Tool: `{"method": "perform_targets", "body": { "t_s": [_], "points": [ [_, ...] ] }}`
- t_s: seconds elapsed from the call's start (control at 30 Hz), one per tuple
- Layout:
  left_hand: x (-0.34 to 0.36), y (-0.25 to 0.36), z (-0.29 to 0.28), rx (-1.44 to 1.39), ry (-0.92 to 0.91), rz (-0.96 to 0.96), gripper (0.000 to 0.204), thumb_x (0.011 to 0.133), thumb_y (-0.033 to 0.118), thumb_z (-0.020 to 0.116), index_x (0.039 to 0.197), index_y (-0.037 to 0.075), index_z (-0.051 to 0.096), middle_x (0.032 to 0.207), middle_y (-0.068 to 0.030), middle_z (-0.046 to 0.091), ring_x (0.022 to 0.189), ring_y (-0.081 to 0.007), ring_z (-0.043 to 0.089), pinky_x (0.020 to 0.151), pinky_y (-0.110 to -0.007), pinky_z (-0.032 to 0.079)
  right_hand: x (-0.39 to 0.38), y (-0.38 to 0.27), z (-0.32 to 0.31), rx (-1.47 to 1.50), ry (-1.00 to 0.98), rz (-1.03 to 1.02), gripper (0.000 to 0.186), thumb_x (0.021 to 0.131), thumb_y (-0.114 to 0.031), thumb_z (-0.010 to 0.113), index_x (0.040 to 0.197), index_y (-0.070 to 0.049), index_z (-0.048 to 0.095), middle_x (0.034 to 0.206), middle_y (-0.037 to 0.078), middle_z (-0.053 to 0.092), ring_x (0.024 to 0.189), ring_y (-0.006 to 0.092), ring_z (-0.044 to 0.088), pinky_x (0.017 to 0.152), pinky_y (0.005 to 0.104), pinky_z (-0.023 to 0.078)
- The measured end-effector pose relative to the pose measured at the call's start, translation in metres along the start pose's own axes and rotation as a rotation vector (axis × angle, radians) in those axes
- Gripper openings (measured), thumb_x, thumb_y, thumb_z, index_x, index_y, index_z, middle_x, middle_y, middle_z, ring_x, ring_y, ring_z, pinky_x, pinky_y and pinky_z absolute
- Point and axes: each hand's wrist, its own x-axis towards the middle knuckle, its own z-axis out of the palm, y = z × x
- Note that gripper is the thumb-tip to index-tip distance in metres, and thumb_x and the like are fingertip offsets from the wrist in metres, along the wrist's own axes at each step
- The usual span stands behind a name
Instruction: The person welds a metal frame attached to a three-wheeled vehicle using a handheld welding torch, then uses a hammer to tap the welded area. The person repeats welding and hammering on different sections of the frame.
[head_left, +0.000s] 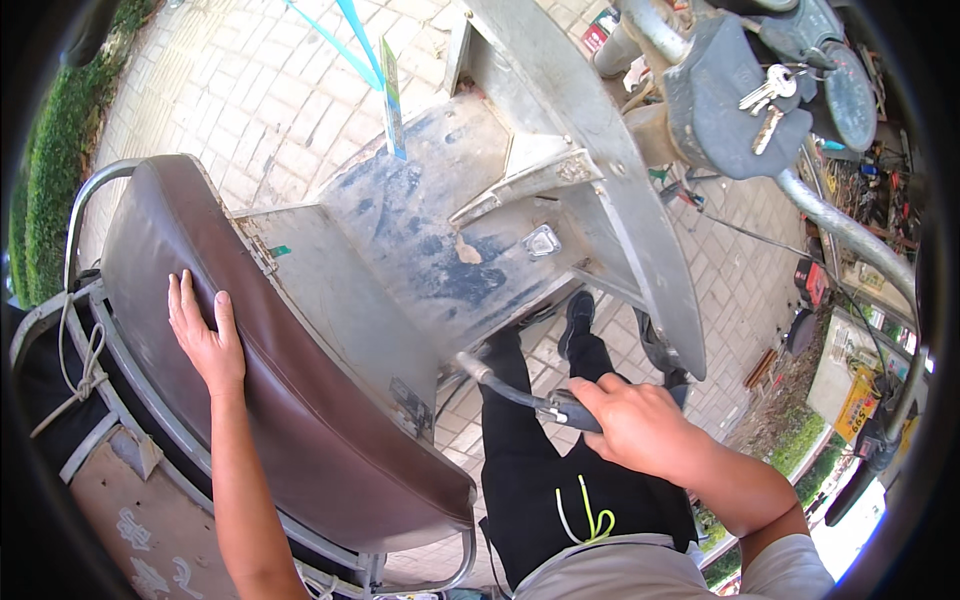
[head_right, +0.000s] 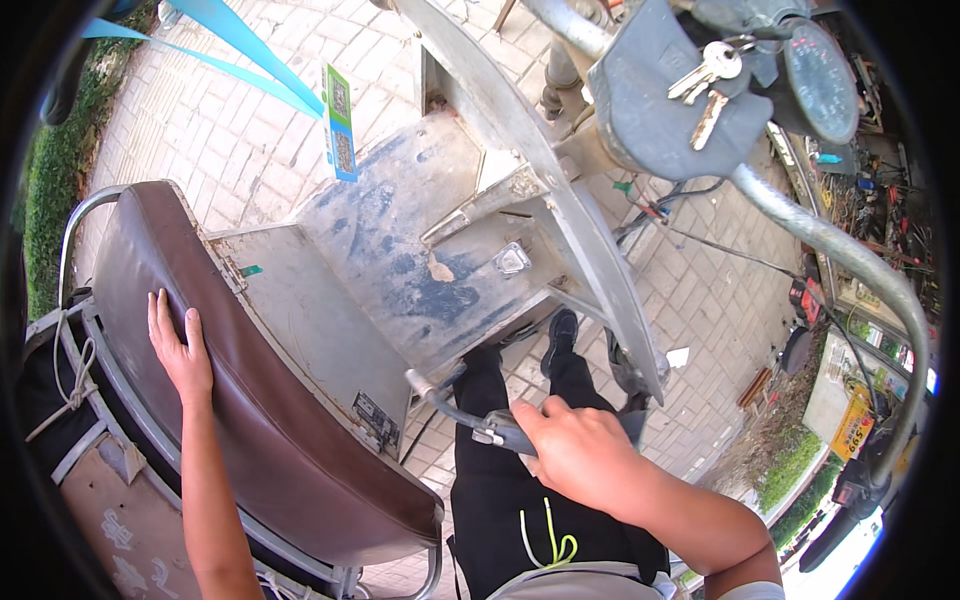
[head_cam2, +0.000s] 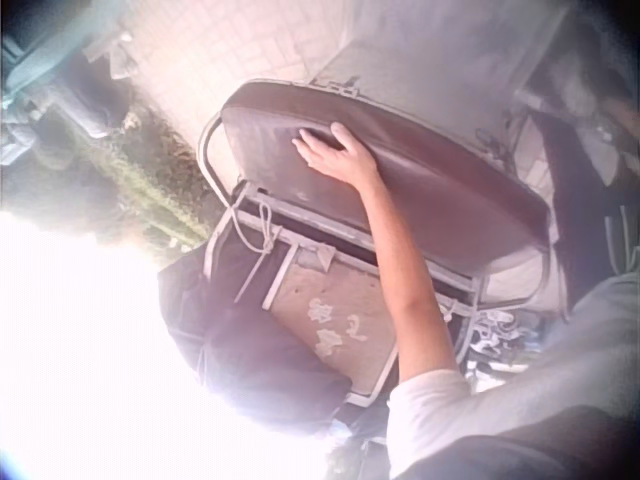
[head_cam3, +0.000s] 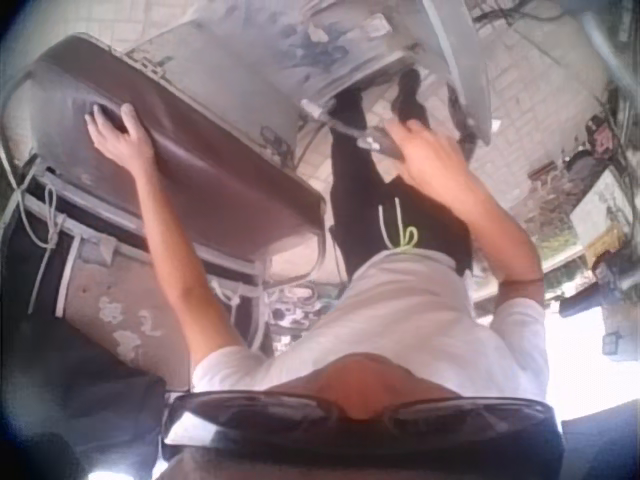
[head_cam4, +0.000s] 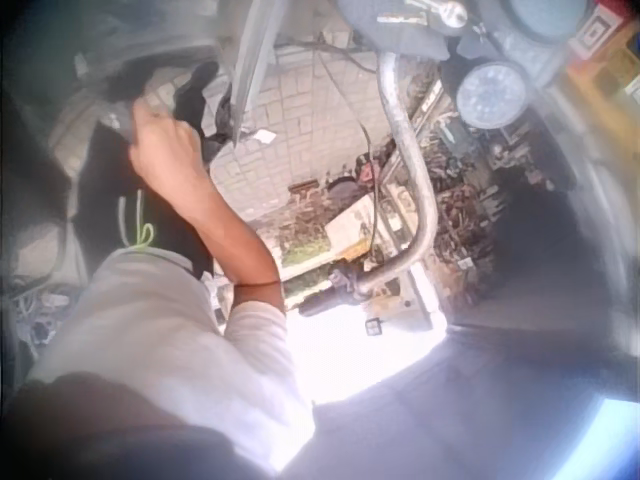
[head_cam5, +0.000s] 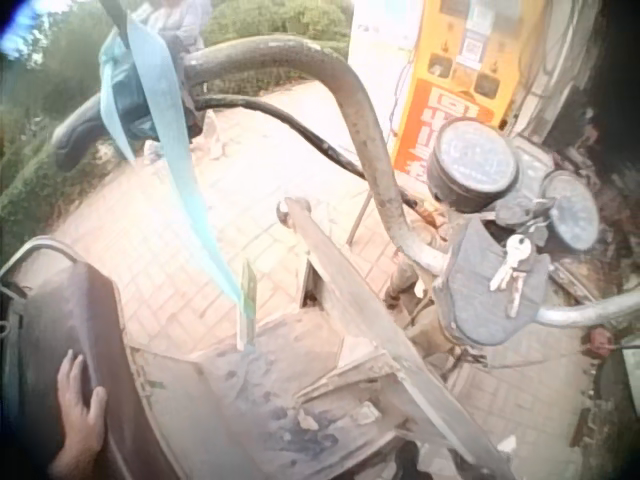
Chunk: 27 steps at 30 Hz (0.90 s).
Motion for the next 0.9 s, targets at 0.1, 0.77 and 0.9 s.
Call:
{"method": "perform_targets", "body": {
  "t_s": [0.1,0.77,0.9],
  "points": [
    [0.001,0.006,0.000,0.035,-0.016,-0.048,0.059,0.099,0.041,0.057,0.149,0.010,0.045,0.157,-0.0148,0.037,0.146,-0.0338,0.032,0.120,-0.051,0.019,0.005,0.012,0.044,0.189,0.162,0.045,0.056,0.081,-0.019,0.075,0.132,-0.010,0.053,0.104,0.016,0.062,0.088,0.0411,0.066,0.075,0.0491,0.054],
    [-0.001,0.009,0.005,-0.014,0.054,-0.055,0.061,0.096,0.038,0.059,0.146,0.005,0.047,0.155,-0.0177,0.040,0.143,-0.0352,0.036,0.120,-0.048,0.022,0.464,0.017,0.165,0.549,0.997,0.155,0.073,0.080,0.005,0.061,0.148,0.002,0.035,0.145,0.024,0.036,0.133,0.0434,0.040,0.112,0.0472,0.035],
    [-0.002,0.007,0.009,-0.046,0.075,-0.014,0.063,0.096,0.037,0.060,0.146,0.001,0.046,0.154,-0.0213,0.039,0.143,-0.0375,0.035,0.119,-0.047,0.023,0.496,0.009,0.189,0.491,1.017,0.181,0.071,0.080,0.005,0.062,0.146,-0.003,0.040,0.149,0.021,0.036,0.133,0.0409,0.040,0.111,0.0485,0.034]
  ]
}}
